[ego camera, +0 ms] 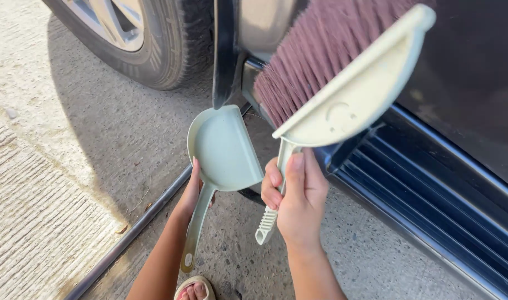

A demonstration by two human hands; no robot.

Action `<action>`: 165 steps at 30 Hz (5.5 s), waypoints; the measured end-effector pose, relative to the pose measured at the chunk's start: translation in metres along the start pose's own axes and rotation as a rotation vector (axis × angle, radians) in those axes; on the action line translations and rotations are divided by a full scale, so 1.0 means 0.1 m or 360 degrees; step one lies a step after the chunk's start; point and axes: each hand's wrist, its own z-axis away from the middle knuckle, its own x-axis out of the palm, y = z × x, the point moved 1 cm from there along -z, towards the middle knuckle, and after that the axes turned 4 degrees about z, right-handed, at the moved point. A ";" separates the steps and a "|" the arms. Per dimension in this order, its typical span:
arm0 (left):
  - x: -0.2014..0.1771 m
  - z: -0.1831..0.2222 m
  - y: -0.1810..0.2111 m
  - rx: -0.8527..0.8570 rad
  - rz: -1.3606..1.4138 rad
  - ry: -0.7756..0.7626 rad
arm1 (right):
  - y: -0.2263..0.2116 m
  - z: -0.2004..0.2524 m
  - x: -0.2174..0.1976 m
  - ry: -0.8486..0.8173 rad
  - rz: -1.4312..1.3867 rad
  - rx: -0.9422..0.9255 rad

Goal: Clean the side step of a vehicle using a small brush and dustpan

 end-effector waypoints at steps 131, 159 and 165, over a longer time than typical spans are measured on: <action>0.91 0.02 -0.24 -0.0147 0.0084 -0.0342 | -0.66 -0.31 -1.33 -0.1070 0.3469 0.0240; 0.98 0.21 -0.20 -0.0212 -0.0078 -0.0415 | -0.51 -0.20 -1.47 -0.1347 0.3794 -0.0309; 0.91 0.06 -0.30 -0.0148 -0.0150 -0.0457 | -0.89 -0.16 -1.49 -0.1583 0.3431 0.0151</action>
